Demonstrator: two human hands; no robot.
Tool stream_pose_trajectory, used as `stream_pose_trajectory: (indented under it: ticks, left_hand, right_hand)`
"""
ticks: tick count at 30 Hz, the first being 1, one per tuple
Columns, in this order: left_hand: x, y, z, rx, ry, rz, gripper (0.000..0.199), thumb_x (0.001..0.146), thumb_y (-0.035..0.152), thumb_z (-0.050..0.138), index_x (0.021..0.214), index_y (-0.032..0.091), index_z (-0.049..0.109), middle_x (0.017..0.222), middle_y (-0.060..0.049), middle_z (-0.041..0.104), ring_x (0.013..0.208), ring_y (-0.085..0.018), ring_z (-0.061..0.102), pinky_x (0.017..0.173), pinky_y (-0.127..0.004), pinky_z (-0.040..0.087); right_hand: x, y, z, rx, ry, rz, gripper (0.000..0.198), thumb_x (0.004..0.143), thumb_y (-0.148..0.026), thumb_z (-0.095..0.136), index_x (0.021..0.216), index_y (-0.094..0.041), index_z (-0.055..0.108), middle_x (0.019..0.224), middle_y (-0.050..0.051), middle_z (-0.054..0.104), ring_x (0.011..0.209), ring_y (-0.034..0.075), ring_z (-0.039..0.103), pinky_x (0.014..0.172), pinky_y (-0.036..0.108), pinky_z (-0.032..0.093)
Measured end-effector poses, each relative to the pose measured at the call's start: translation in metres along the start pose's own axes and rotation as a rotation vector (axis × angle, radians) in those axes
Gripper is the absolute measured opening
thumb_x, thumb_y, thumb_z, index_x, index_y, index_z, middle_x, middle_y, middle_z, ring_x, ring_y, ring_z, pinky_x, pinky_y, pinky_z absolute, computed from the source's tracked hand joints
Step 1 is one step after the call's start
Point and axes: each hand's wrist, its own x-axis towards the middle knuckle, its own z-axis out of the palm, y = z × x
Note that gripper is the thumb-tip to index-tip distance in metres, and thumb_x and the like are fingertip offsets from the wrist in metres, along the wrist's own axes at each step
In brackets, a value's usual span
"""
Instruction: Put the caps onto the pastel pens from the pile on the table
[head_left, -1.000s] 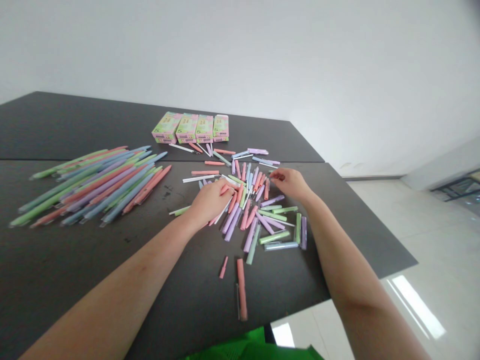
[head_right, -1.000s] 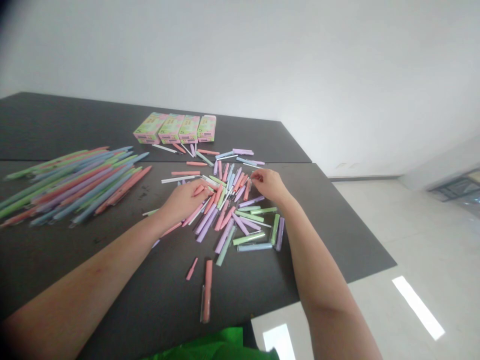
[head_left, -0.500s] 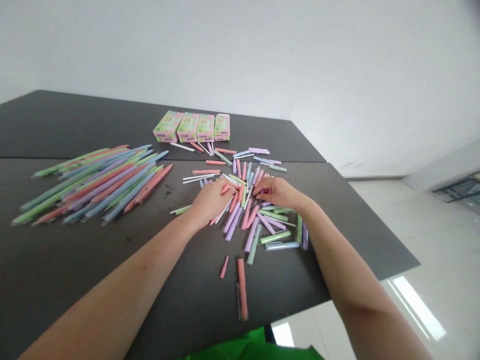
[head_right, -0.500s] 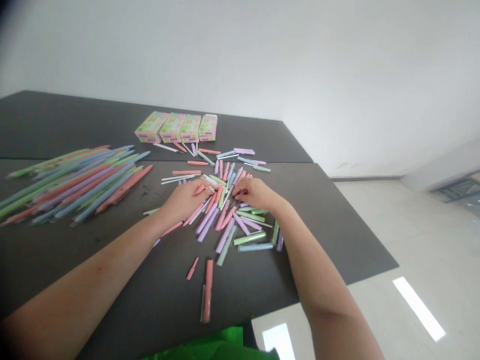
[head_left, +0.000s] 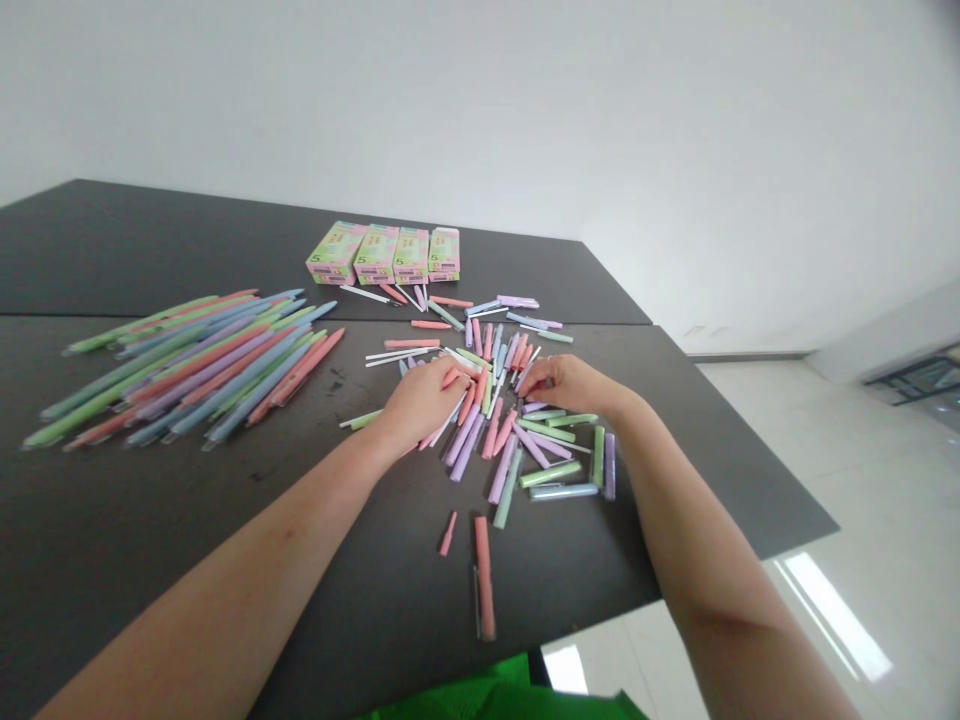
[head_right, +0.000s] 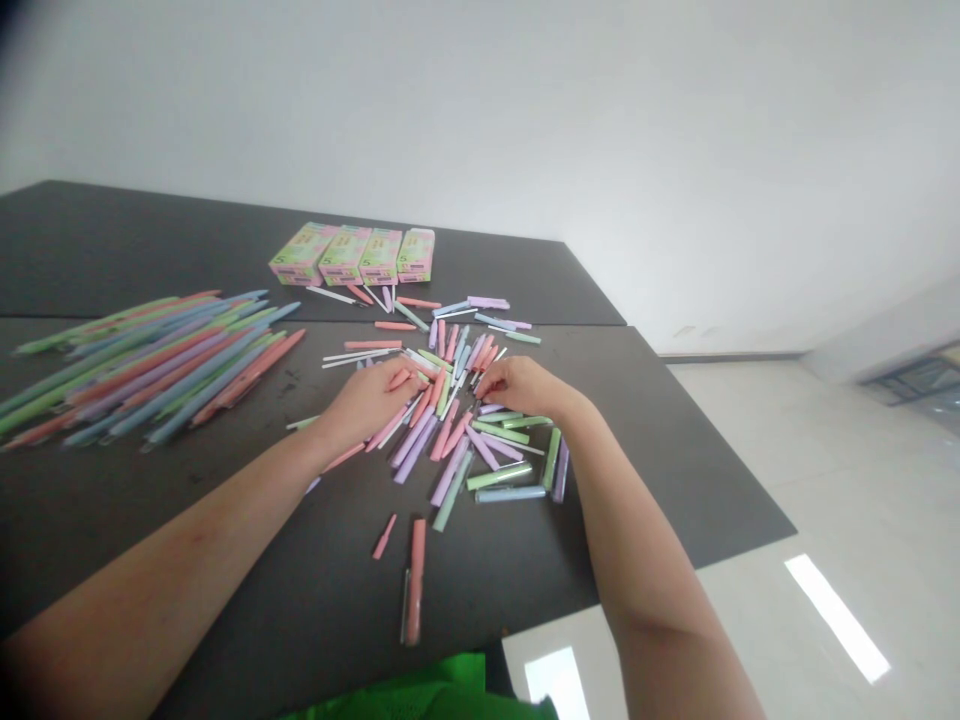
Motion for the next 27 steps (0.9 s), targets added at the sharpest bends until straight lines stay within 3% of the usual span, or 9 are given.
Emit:
stream_pose_trajectory:
  ticks: [9, 21, 24, 27]
  left_hand:
    - [0.001, -0.001, 0.001, -0.03, 0.005, 0.014, 0.027, 0.089, 0.033, 0.048, 0.104, 0.025, 0.069, 0.1, -0.003, 0.073, 0.094, -0.024, 0.065, 0.082, -0.032, 0.046]
    - [0.0, 0.003, -0.001, -0.018, -0.007, -0.012, 0.027, 0.088, 0.035, 0.049, 0.104, 0.025, 0.069, 0.101, -0.003, 0.073, 0.096, -0.024, 0.065, 0.084, -0.031, 0.046]
    - [-0.001, 0.005, -0.004, -0.072, -0.009, -0.018, 0.027, 0.088, 0.035, 0.049, 0.102, 0.024, 0.069, 0.102, -0.003, 0.073, 0.096, -0.023, 0.065, 0.085, -0.032, 0.046]
    - [-0.001, 0.007, -0.007, -0.147, -0.007, -0.019, 0.025, 0.087, 0.034, 0.051, 0.098, 0.022, 0.07, 0.099, -0.003, 0.073, 0.094, -0.023, 0.065, 0.086, -0.033, 0.046]
  right_hand:
    - [0.004, 0.002, 0.004, 0.014, -0.061, -0.029, 0.015, 0.075, -0.018, 0.066, 0.086, -0.018, 0.075, 0.088, 0.003, 0.072, 0.082, 0.017, 0.065, 0.074, 0.026, 0.049]
    - [0.001, -0.012, 0.0, -0.115, -0.027, -0.079, 0.012, 0.077, -0.01, 0.061, 0.08, -0.016, 0.07, 0.083, 0.004, 0.068, 0.076, 0.015, 0.06, 0.07, 0.026, 0.043]
    - [-0.002, -0.008, -0.001, -0.062, 0.019, -0.029, 0.01, 0.08, -0.015, 0.059, 0.082, -0.016, 0.069, 0.076, 0.002, 0.067, 0.068, 0.013, 0.057, 0.064, 0.024, 0.041]
    - [-0.002, -0.004, 0.002, 0.144, 0.076, 0.027, 0.01, 0.08, -0.025, 0.062, 0.08, -0.015, 0.065, 0.068, 0.0, 0.065, 0.059, 0.011, 0.055, 0.056, 0.023, 0.04]
